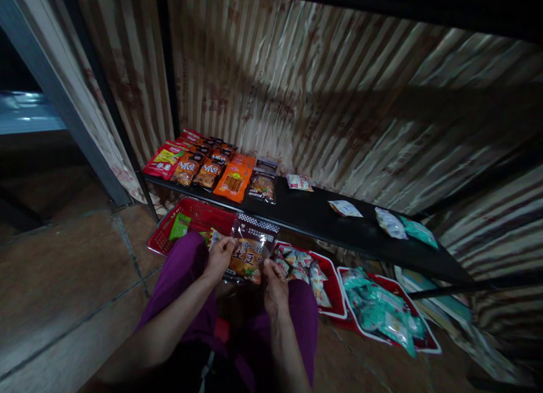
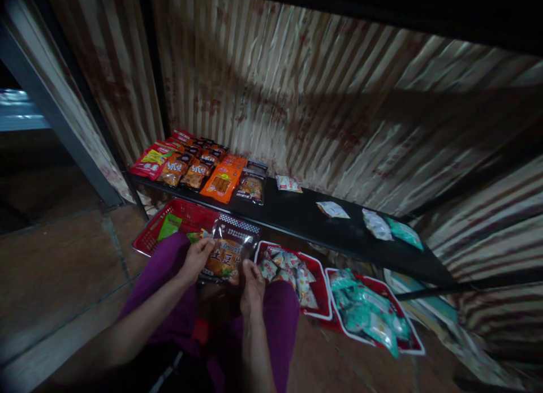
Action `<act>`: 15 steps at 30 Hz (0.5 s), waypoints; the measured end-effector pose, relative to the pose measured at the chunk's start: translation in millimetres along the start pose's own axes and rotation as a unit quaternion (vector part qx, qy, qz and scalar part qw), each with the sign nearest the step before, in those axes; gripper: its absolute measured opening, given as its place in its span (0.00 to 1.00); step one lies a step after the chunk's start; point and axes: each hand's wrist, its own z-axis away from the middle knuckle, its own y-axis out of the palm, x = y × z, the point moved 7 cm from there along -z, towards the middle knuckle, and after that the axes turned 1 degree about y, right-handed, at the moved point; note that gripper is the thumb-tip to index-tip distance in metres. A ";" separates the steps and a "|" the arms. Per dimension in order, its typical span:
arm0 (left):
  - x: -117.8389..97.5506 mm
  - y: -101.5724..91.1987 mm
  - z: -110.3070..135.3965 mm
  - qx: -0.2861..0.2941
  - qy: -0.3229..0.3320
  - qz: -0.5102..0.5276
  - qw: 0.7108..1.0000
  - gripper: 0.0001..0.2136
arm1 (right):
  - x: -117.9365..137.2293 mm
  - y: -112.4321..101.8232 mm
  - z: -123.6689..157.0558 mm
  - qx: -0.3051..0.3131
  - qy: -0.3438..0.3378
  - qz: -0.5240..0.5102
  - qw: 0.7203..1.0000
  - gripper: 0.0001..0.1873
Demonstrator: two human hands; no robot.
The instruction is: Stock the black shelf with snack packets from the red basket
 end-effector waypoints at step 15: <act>10.7 33.3 -54.7 -0.007 0.040 -0.079 0.996 0.14 | 33.2 4.7 -55.7 -0.039 -0.173 0.244 0.954 0.19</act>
